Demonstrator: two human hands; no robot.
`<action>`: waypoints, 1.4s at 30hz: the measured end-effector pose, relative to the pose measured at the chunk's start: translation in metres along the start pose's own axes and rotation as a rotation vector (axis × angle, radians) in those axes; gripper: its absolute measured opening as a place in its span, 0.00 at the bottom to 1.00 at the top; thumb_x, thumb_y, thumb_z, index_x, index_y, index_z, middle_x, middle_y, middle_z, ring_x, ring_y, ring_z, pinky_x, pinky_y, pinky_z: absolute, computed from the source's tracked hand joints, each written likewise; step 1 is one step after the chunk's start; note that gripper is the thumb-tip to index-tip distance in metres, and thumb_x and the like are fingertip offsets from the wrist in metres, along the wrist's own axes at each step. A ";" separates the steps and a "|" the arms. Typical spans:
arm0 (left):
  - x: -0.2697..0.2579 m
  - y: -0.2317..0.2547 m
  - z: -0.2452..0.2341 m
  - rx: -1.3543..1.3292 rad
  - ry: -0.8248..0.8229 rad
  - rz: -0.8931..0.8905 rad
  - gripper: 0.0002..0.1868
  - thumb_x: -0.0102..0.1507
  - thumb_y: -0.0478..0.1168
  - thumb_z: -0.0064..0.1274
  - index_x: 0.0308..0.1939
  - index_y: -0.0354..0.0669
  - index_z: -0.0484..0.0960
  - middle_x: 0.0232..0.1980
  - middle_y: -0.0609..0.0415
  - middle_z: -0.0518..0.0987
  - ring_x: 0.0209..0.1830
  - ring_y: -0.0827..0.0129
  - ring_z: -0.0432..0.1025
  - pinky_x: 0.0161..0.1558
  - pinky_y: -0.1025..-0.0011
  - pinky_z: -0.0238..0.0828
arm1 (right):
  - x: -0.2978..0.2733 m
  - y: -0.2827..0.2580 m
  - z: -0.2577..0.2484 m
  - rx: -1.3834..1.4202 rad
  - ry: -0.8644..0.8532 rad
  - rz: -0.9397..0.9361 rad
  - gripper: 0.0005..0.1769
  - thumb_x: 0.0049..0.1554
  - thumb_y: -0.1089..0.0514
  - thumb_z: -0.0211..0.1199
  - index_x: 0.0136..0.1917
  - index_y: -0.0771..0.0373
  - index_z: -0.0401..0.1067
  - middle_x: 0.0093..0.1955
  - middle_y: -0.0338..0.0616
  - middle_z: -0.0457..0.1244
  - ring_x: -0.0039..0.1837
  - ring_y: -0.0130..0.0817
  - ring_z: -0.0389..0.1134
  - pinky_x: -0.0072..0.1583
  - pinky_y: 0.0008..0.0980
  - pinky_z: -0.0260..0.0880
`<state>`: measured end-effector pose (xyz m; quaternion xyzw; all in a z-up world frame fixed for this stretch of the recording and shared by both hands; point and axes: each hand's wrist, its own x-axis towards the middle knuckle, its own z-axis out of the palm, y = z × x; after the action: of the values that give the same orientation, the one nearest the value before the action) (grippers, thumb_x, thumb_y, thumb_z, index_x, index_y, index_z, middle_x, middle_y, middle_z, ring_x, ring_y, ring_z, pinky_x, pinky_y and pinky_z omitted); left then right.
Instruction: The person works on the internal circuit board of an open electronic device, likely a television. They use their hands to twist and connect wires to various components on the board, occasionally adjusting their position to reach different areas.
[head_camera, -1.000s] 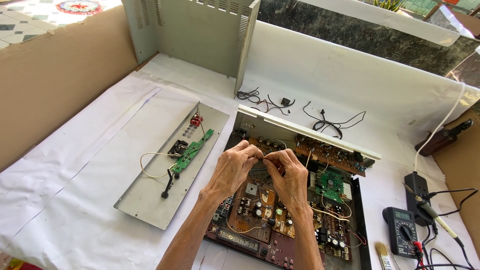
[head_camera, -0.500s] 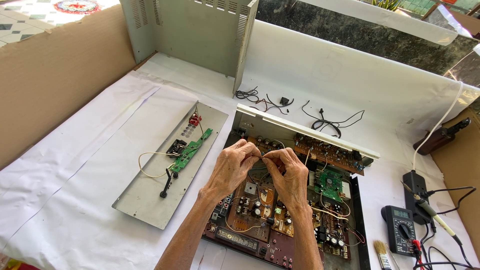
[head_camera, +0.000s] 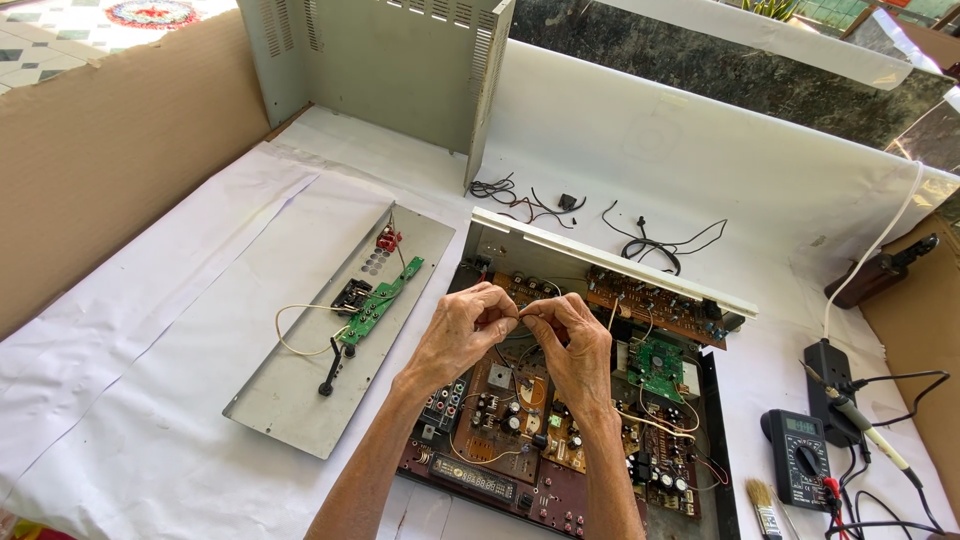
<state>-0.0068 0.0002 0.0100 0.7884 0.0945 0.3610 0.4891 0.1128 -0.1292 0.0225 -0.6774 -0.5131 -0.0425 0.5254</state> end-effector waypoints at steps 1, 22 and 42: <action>0.000 0.000 -0.001 0.000 0.000 0.001 0.06 0.61 0.32 0.60 0.31 0.48 0.81 0.27 0.57 0.73 0.29 0.73 0.69 0.34 0.73 0.69 | 0.000 -0.001 0.000 -0.001 0.001 0.000 0.02 0.60 0.59 0.67 0.44 0.53 0.79 0.35 0.39 0.63 0.35 0.30 0.64 0.39 0.29 0.68; -0.002 -0.014 -0.006 -0.299 -0.055 -0.196 0.08 0.61 0.43 0.62 0.32 0.43 0.84 0.25 0.56 0.76 0.24 0.75 0.74 0.31 0.78 0.67 | -0.001 0.002 0.003 -0.094 0.005 -0.193 0.03 0.58 0.62 0.70 0.45 0.54 0.80 0.43 0.38 0.66 0.37 0.30 0.68 0.41 0.30 0.71; -0.002 -0.023 -0.010 -0.179 -0.059 -0.243 0.10 0.61 0.47 0.62 0.33 0.45 0.85 0.26 0.54 0.78 0.27 0.71 0.76 0.35 0.74 0.68 | -0.005 0.005 0.008 -0.044 -0.026 -0.184 0.03 0.57 0.59 0.72 0.46 0.55 0.79 0.41 0.40 0.65 0.36 0.29 0.64 0.41 0.30 0.66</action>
<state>-0.0101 0.0173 -0.0081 0.7346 0.1423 0.2829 0.6001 0.1104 -0.1265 0.0127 -0.6393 -0.5790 -0.0931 0.4974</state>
